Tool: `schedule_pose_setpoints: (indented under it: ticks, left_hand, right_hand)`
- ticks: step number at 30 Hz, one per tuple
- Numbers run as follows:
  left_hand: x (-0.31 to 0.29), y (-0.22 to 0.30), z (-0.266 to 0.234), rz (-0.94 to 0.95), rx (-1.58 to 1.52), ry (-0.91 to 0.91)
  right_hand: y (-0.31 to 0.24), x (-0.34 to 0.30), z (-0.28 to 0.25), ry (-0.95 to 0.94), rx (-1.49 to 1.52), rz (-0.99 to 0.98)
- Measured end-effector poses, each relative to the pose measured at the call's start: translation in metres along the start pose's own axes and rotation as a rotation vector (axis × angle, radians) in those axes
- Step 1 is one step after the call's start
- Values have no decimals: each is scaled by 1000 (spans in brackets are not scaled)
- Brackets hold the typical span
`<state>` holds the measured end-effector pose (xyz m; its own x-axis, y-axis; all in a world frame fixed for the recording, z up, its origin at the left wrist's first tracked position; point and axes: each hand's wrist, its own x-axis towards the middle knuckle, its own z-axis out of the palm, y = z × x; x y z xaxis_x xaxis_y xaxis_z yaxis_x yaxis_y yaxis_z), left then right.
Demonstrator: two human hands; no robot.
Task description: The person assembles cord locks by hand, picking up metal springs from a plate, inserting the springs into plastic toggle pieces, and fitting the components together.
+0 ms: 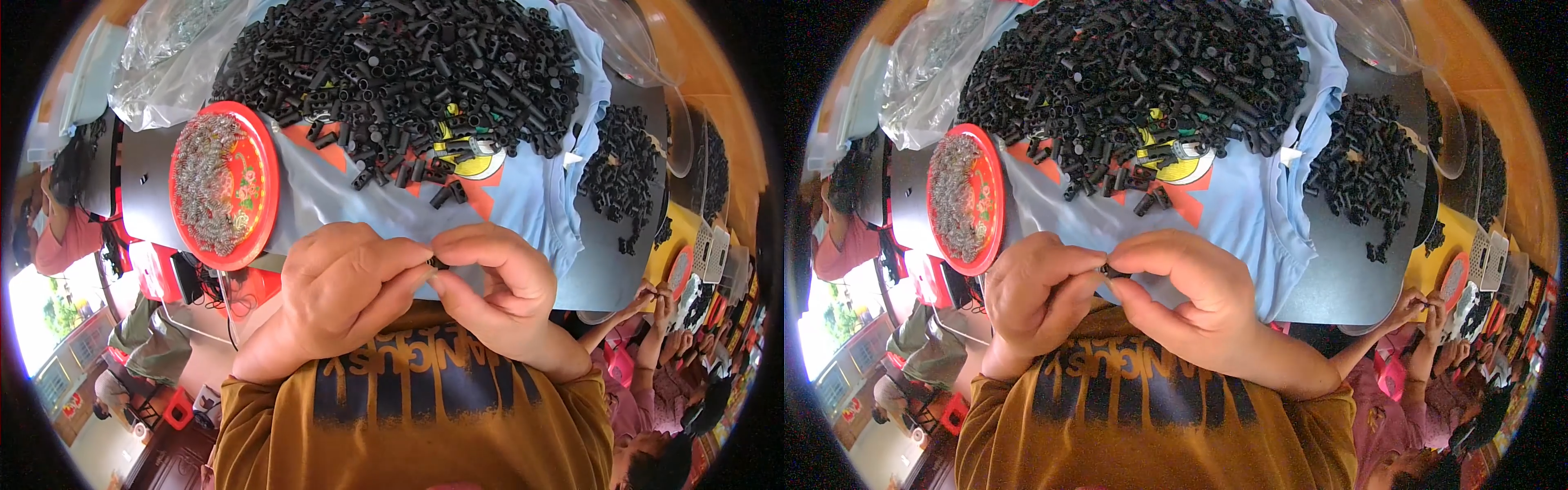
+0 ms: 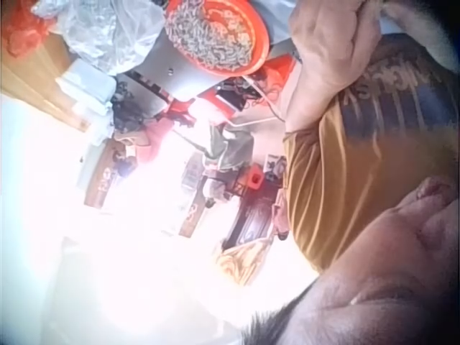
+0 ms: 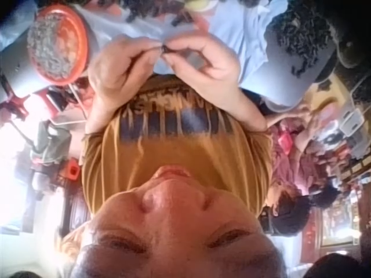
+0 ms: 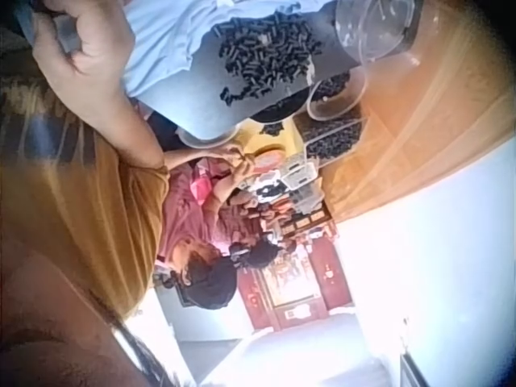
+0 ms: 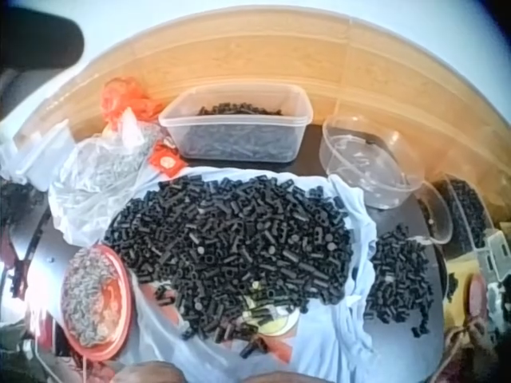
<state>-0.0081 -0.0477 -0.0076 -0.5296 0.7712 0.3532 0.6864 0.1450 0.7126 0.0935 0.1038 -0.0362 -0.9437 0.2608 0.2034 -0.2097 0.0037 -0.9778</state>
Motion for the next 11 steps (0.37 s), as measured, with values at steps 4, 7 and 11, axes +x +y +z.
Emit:
schedule_pose_setpoints:
  ticks: [4, 7, 11]
  left_hand:
    - [-1, -1, 4, 90, 117, 25]
    - [-3, -2, 6, 136, 169, 37]
    - [-8, -2, 10, 91, 116, 76]
  right_hand:
    - [2, -1, -2, 17, -7, 4]
    - [2, -3, -2, 37, 24, 32]
    - [0, -5, -3, 15, 98, 102]
